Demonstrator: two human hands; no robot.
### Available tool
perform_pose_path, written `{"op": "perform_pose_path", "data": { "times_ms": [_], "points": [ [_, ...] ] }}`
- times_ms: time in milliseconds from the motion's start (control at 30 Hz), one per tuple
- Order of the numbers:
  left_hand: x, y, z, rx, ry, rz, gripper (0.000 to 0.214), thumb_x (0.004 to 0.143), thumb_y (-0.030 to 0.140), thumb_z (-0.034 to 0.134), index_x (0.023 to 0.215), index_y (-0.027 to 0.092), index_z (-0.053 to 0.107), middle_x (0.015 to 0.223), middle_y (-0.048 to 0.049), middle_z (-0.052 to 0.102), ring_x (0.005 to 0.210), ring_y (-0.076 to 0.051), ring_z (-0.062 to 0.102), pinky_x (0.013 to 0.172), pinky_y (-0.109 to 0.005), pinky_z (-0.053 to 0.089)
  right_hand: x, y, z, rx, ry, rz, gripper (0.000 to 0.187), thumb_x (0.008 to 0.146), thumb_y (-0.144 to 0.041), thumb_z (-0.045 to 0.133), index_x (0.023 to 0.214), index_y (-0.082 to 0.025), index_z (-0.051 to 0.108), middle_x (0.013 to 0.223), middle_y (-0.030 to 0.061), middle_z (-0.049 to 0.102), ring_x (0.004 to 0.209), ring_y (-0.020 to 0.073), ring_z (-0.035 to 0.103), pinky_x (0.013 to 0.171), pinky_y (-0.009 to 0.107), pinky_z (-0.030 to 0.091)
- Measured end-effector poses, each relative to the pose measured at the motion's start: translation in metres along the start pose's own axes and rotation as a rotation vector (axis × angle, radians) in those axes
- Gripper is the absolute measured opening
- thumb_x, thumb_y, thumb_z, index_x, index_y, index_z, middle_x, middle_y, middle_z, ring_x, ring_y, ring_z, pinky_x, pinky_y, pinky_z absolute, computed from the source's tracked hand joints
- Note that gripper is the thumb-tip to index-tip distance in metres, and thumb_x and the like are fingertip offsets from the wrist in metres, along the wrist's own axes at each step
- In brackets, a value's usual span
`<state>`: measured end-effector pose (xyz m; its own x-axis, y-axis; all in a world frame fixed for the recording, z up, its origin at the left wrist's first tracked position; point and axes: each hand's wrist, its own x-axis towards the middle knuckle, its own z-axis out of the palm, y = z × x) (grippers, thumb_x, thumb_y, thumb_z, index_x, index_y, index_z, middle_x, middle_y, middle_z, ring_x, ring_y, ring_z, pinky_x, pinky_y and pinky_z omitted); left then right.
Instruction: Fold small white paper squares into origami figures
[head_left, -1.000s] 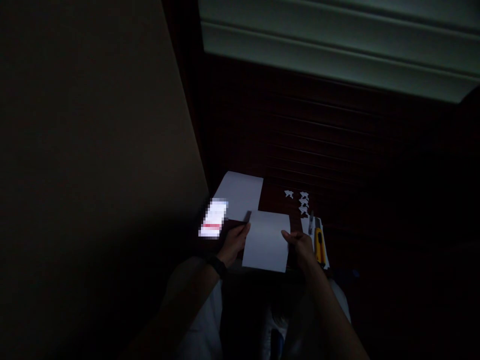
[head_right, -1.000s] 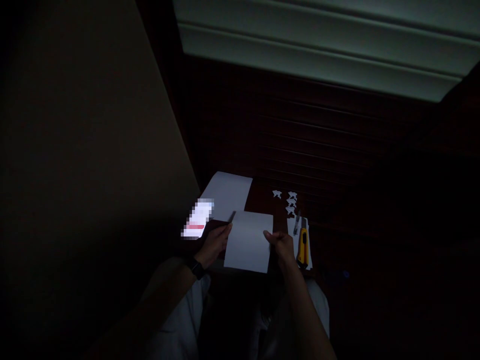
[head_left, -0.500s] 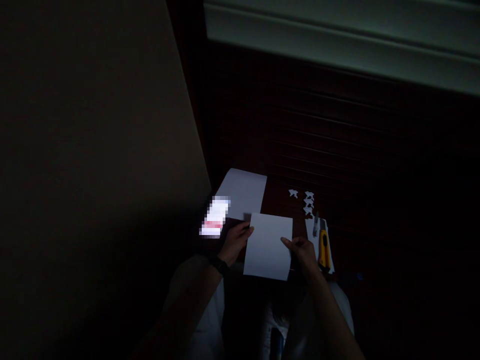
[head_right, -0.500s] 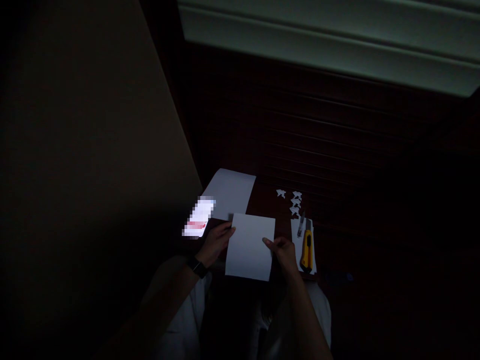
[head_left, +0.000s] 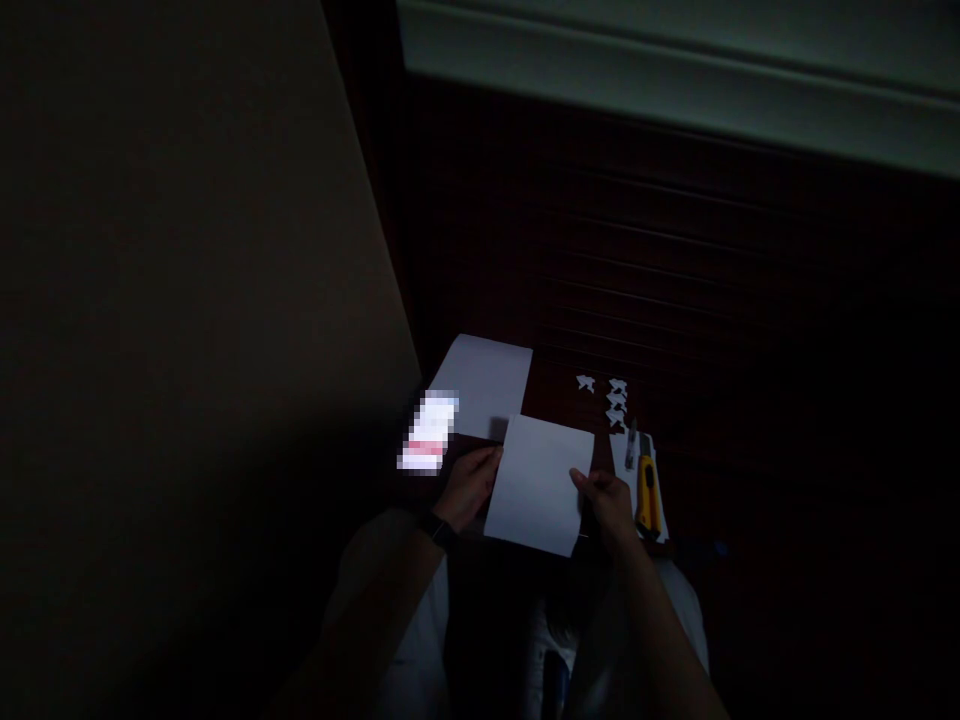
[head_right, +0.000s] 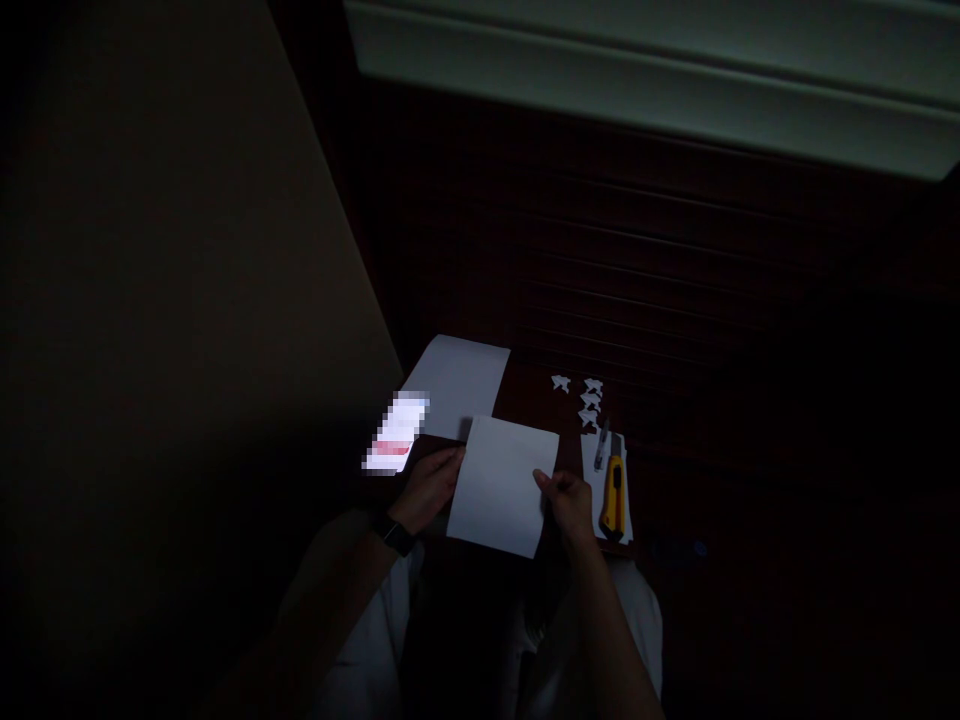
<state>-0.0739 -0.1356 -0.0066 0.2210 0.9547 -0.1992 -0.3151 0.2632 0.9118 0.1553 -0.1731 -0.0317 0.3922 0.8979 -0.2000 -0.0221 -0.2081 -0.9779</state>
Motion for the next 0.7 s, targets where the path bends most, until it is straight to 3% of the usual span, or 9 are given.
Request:
{"op": "perform_pose_path", "data": {
  "times_ms": [333,700],
  "points": [
    [0.004,-0.01,-0.007,0.114,0.062,0.036,0.044,0.072,0.043,0.067,0.105,0.013,0.065,0.091,-0.0099,0.07,0.079,-0.02,0.064,0.066,-0.028,0.049,0.0,0.002,0.0,0.042,0.009,-0.011,0.041,0.06,-0.048,0.076,0.05,-0.019,0.049,0.047,-0.0054,0.051,0.045,0.0096,0.041,0.046,0.024,0.03],
    [0.004,-0.014,-0.011,0.142,0.09,0.042,0.049,0.07,0.039,0.071,0.111,0.015,0.062,0.099,-0.0126,0.069,0.085,-0.023,0.066,0.072,-0.033,0.051,-0.002,-0.002,-0.002,0.076,0.042,-0.011,0.033,0.058,-0.046,0.078,0.057,-0.017,0.061,0.051,-0.0041,0.057,0.048,0.0116,0.046,0.049,0.025,0.034]
  ]
}}
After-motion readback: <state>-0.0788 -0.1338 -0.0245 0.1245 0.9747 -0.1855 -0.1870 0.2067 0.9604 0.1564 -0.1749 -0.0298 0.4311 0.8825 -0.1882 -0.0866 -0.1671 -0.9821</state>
